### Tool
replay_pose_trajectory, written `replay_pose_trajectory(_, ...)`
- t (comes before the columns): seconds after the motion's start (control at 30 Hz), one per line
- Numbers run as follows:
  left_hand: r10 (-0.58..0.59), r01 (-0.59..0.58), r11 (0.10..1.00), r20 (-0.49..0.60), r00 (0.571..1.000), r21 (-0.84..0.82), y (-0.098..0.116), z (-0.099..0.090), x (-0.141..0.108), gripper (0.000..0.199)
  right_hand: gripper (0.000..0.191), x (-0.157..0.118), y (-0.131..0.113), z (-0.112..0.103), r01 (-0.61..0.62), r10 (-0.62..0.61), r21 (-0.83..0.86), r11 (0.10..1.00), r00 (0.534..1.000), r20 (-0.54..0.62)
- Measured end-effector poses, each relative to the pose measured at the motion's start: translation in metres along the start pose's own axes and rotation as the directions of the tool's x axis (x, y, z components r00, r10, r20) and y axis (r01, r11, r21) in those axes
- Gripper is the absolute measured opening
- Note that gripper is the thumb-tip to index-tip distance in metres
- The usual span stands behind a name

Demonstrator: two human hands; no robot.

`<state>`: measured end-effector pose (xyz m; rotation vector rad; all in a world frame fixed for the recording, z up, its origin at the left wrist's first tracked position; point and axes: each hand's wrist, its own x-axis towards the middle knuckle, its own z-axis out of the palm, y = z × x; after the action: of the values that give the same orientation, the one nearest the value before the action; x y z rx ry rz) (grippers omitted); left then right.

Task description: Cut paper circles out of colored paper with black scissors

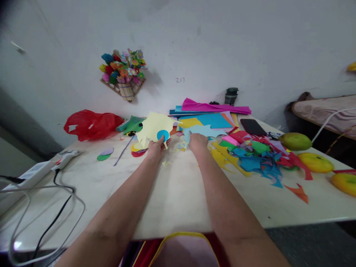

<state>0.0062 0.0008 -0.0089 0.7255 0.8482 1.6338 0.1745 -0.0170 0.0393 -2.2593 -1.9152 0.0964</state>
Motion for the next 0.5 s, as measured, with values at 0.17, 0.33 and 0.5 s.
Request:
replay_pose_trajectory(0.17,0.028,-0.029,0.999,-0.037,0.999,-0.023,-0.001,0.0,0.001,0.053,0.031,0.005,0.003,-0.003,-0.062,0.064,0.07,0.996,0.997,-0.036)
replay_pose_trajectory(0.33,0.03,-0.032,0.999,-0.058,0.998,-0.033,0.0,0.0,0.003,0.051,0.02,0.014,0.011,0.001,-0.01,-0.003,0.307,0.952,0.999,0.042)
replay_pose_trajectory(0.5,0.037,-0.041,0.998,-0.082,0.996,-0.049,0.002,-0.001,0.004,0.05,0.025,0.015,0.021,0.006,-0.016,-0.143,0.719,0.695,0.977,0.159)
